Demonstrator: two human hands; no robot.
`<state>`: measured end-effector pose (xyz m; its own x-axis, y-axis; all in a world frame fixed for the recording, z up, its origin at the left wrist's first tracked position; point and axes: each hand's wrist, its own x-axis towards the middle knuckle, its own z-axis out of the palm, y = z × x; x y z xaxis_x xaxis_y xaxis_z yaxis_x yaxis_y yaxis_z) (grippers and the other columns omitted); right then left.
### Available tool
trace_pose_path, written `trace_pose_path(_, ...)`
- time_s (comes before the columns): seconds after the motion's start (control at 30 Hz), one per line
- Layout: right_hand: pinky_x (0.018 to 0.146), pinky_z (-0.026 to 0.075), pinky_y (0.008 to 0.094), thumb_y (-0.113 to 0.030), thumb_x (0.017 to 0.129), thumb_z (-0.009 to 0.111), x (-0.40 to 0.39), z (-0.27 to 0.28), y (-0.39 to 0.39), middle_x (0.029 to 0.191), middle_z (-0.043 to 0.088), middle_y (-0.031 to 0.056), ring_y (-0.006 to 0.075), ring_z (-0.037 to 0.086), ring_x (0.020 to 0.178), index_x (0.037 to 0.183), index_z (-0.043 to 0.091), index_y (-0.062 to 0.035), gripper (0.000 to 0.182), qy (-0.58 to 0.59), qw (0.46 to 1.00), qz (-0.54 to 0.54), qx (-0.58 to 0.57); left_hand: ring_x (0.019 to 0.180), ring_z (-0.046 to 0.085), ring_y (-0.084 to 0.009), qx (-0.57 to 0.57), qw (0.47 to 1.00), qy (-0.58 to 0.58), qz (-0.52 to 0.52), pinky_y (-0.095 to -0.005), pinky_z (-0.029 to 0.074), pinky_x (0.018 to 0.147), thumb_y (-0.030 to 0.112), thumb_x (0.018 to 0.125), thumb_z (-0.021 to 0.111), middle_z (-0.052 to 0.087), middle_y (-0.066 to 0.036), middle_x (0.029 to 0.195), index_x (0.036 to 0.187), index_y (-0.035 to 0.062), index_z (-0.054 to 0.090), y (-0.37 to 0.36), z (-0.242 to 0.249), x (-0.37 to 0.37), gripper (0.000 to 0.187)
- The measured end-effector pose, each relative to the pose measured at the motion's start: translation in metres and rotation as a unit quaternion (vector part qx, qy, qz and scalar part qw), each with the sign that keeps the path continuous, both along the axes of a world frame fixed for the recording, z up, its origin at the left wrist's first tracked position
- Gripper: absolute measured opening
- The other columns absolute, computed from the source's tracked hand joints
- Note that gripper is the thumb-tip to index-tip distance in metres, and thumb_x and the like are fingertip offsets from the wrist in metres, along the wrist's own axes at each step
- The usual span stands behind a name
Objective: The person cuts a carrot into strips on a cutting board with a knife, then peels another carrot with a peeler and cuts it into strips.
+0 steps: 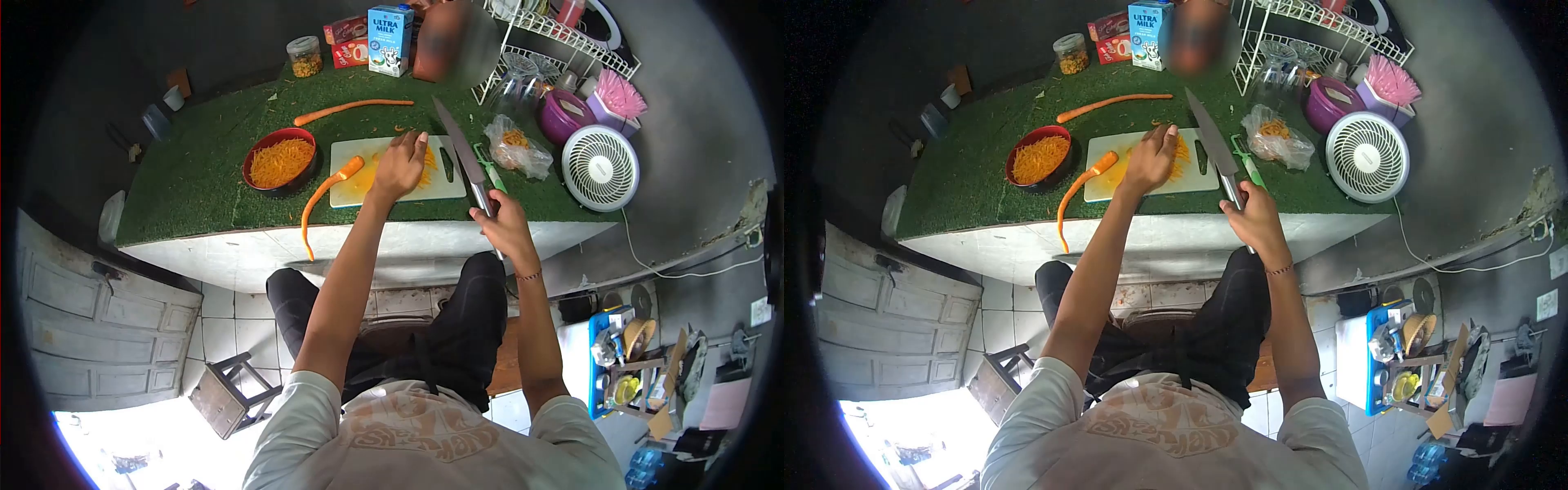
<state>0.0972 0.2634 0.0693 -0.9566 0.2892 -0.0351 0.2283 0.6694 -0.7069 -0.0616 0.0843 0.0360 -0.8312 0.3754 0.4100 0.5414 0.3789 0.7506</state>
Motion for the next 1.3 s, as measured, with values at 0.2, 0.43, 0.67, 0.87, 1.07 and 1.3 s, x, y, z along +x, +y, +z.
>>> trace_pose_path(0.2,0.081,0.052,0.0473,-0.017,0.097,0.058,0.001,-0.018,0.000,0.098,0.069,0.0276,0.0448,0.067,0.093,0.109,0.063,0.0050,0.026,-0.019,0.999,-0.020,0.016,0.105,0.057,-0.0519,0.024,1.000,0.003,0.003,-0.0533,0.046,0.090,0.043,0.109,0.031,0.063,-0.032,0.108,0.112,-0.0030,0.057,0.000,-0.002,-0.001,0.053)
trace_pose_path(0.43,0.078,0.051,0.0517,-0.017,0.098,0.057,0.010,-0.013,-0.031,0.093,0.068,0.0294,0.0474,0.066,0.090,0.103,0.061,0.0053,0.023,0.019,0.992,0.030,0.120,0.105,0.059,-0.0492,0.018,0.998,0.051,0.022,-0.0533,0.045,0.095,0.035,0.109,0.037,0.065,-0.030,0.107,0.114,-0.0043,0.059,0.009,-0.010,-0.006,0.046)
trace_pose_path(0.67,0.080,0.051,0.0532,-0.014,0.096,0.060,0.014,-0.023,-0.068,0.090,0.066,0.0299,0.0485,0.065,0.088,0.097,0.057,0.0058,0.020,0.070,0.991,0.043,0.104,0.109,0.060,-0.0465,-0.048,0.987,0.125,0.088,-0.0546,0.042,0.098,0.034,0.106,0.041,0.063,-0.031,0.114,0.117,-0.0060,0.059,0.041,-0.032,-0.010,0.045)
trace_pose_path(0.87,0.077,0.051,0.0525,-0.012,0.096,0.060,0.012,-0.035,-0.091,0.089,0.065,0.0311,0.0495,0.064,0.087,0.099,0.058,0.0069,0.019,0.095,0.995,0.016,0.025,0.125,0.055,-0.0420,-0.054,0.982,0.164,0.072,-0.0559,0.038,0.108,0.017,0.096,0.055,0.063,-0.026,0.123,0.118,-0.0052,0.061,0.042,-0.032,-0.007,0.032)
trace_pose_path(1.07,0.073,0.052,0.0472,-0.020,0.099,0.061,0.014,-0.024,-0.100,0.091,0.069,0.0298,0.0448,0.067,0.079,0.119,0.063,0.0092,0.035,0.082,0.996,-0.016,0.036,0.135,0.050,-0.0408,-0.055,0.986,0.148,0.058,-0.0556,0.035,0.114,0.008,0.093,0.054,0.065,-0.021,0.126,0.120,-0.0036,0.062,0.040,-0.029,-0.011,0.031)
trace_pose_path(1.3,0.074,0.049,0.0528,-0.016,0.100,0.056,0.013,0.005,-0.108,0.086,0.065,0.0287,0.0486,0.063,0.081,0.098,0.061,0.0060,0.023,0.107,0.993,0.013,0.044,0.131,0.052,-0.0426,-0.002,0.979,0.184,0.081,-0.0574,0.035,0.113,0.004,0.087,0.058,0.068,-0.022,0.115,0.107,-0.0039,0.065,0.036,-0.010,-0.018,0.023)
